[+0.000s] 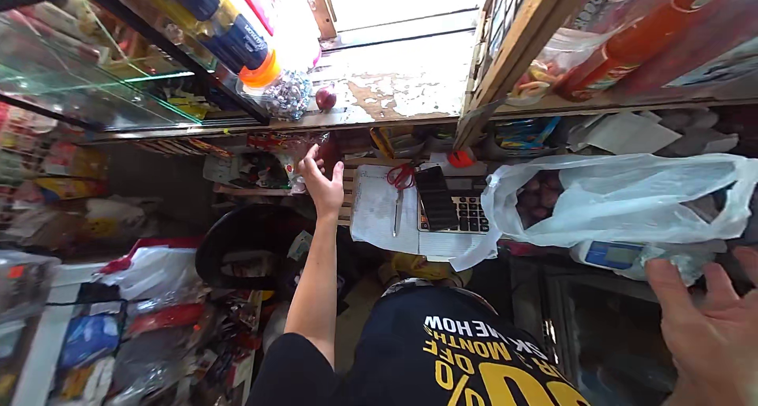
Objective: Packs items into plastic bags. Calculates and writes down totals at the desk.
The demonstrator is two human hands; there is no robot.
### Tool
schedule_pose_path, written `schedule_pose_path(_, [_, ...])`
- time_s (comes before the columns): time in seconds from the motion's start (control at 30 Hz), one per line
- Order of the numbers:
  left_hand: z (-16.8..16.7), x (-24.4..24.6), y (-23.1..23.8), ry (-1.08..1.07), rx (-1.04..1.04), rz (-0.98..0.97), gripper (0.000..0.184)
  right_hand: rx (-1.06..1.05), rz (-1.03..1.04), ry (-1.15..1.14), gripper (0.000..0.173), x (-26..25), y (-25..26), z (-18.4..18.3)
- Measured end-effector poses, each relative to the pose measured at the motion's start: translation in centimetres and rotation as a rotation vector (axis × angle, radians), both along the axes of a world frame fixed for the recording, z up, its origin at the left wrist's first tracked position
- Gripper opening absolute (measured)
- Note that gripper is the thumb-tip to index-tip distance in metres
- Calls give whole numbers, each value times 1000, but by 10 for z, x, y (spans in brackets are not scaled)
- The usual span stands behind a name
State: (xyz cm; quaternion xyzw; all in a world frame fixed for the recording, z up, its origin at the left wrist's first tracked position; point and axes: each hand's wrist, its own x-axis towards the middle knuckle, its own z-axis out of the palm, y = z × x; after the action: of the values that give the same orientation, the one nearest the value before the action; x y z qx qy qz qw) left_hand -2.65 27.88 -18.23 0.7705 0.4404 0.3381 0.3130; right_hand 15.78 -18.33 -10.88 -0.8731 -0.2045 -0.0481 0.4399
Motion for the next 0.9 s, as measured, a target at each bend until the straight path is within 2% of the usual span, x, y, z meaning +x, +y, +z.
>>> schedule_pose_path(0.2, [-39,-10,-55,201,-213,-212,54,-9,17,2,90,-4,-2,1])
schedule_pose_path(0.33, [-65,18,-74,458,-336,-369,37,-18,30,4,90,-3,-4,1])
schedule_pose_path(0.4, [-71,37,-83,612,-406,-369,34,-21,35,-11,88,-3,-6,1])
schedule_pose_path(0.53, [-84,48,-105,808,-496,-332,63,-46,16,-32,87,-7,-16,6])
schedule_pose_path(0.6, [-87,48,-106,895,-544,-323,71,-44,-21,-26,85,-10,-22,7])
schedule_pose_path(0.67, [-91,35,-103,891,-546,-368,62,-45,-64,-14,84,-12,-28,7])
schedule_pose_path(0.77, [-90,7,-94,842,-565,-449,37,-61,-136,14,77,-13,-38,4])
schedule_pose_path(0.83, [-81,-11,-94,708,-590,-432,39,-75,-203,55,74,-11,-49,-4])
schedule_pose_path(0.9, [-70,-23,-101,495,-516,-316,39,-78,-258,128,69,-8,-61,-14])
